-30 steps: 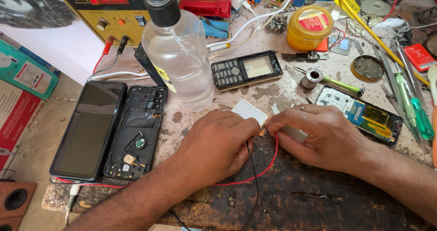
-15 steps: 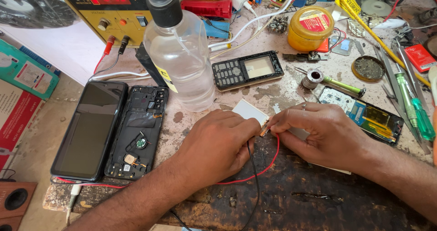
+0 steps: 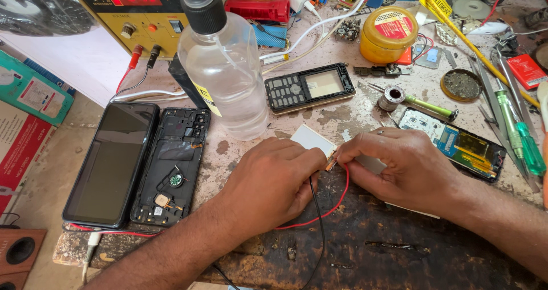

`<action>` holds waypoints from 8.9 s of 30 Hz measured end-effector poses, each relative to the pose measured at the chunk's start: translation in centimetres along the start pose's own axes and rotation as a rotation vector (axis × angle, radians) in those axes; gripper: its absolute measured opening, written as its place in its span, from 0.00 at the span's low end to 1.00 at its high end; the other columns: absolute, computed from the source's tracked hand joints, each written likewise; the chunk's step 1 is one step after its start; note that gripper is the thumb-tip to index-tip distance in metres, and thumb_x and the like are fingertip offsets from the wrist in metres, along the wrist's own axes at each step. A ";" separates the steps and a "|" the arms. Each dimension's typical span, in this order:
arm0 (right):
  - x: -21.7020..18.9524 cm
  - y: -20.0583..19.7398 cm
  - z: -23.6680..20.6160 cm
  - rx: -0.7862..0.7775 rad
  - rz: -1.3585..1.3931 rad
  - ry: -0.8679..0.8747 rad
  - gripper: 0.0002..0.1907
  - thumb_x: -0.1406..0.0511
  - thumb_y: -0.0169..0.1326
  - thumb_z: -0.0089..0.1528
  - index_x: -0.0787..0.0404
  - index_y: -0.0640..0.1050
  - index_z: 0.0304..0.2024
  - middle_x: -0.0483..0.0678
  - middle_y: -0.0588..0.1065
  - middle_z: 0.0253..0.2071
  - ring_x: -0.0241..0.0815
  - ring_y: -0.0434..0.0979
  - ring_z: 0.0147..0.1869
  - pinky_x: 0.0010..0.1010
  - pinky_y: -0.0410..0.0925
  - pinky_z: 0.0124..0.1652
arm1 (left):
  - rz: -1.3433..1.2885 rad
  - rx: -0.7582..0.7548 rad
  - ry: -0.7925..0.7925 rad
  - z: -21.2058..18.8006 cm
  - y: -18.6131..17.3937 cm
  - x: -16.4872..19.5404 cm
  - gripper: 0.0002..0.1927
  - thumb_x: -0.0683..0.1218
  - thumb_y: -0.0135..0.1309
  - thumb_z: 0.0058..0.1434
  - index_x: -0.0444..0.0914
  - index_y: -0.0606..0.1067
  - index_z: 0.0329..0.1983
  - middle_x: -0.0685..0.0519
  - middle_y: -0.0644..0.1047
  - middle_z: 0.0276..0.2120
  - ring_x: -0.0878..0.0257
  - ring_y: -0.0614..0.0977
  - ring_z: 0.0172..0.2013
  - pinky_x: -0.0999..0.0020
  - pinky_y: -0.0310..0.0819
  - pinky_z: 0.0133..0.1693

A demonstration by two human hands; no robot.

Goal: The person uses tweezers to position a flexible ribbon cable onto a phone motherboard, then connects a power supply to test a small white display panel. After the panel lights up, the person uses a soldering iron to reattach the ribbon cable to the motherboard.

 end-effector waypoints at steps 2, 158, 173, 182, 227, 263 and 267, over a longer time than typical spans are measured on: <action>0.0 0.0 0.0 -0.015 0.009 0.050 0.09 0.68 0.63 0.53 0.58 0.82 0.38 0.46 0.85 0.38 0.42 0.87 0.37 0.30 0.78 0.33 | -0.002 0.001 0.001 0.0 0.0 0.0 0.12 0.41 0.60 0.53 0.38 0.73 0.39 0.48 0.78 0.30 0.47 0.80 0.38 0.51 0.72 0.40; -2.1 -0.2 0.1 0.151 0.147 -0.128 0.10 0.73 0.59 0.58 0.60 0.79 0.43 0.48 0.83 0.45 0.42 0.86 0.49 0.30 0.76 0.46 | 0.041 0.159 0.220 -0.4 -1.3 0.5 0.15 0.40 0.62 0.55 0.38 0.78 0.46 0.51 0.80 0.40 0.51 0.82 0.43 0.57 0.77 0.45; -2.1 0.5 -0.2 -0.063 0.329 0.190 0.06 0.72 0.56 0.60 0.60 0.73 0.38 0.43 0.80 0.33 0.33 0.85 0.40 0.25 0.78 0.37 | -0.019 0.130 0.106 -0.9 -0.6 0.3 0.15 0.39 0.59 0.58 0.37 0.77 0.50 0.50 0.79 0.35 0.52 0.84 0.35 0.58 0.78 0.35; -1.6 0.4 -0.1 -0.118 0.313 0.228 0.05 0.72 0.58 0.58 0.60 0.75 0.34 0.41 0.83 0.29 0.30 0.87 0.33 0.24 0.75 0.33 | 0.002 0.109 0.168 -0.7 -0.5 0.2 0.19 0.38 0.58 0.56 0.36 0.76 0.52 0.47 0.81 0.42 0.48 0.84 0.42 0.56 0.79 0.41; 0.1 -0.7 -0.2 -0.020 -0.002 -0.159 0.12 0.72 0.58 0.57 0.58 0.79 0.43 0.48 0.83 0.45 0.44 0.87 0.41 0.31 0.78 0.38 | -0.172 0.030 -0.017 -0.2 -0.6 -1.2 0.06 0.39 0.61 0.57 0.43 0.77 0.36 0.55 0.81 0.33 0.54 0.83 0.39 0.58 0.71 0.42; -0.6 -0.7 0.7 -0.082 0.042 -0.012 0.10 0.68 0.61 0.57 0.58 0.83 0.42 0.48 0.83 0.40 0.41 0.87 0.32 0.30 0.77 0.30 | -0.137 0.037 -0.063 -0.1 0.3 -1.5 0.06 0.41 0.62 0.57 0.42 0.78 0.37 0.53 0.80 0.31 0.52 0.82 0.37 0.57 0.72 0.40; -0.5 -0.7 0.7 -0.089 0.045 -0.038 0.13 0.70 0.61 0.56 0.58 0.83 0.43 0.48 0.83 0.42 0.42 0.87 0.35 0.30 0.78 0.32 | -0.135 0.033 -0.068 -0.1 0.3 -1.5 0.06 0.41 0.62 0.57 0.42 0.78 0.37 0.52 0.79 0.31 0.52 0.81 0.37 0.57 0.72 0.40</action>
Point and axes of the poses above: each hand's wrist, its own z-axis towards the middle knuckle, its own y-axis out of the palm, x = y × z, the point moved 1 cm from there along z, towards the middle knuckle
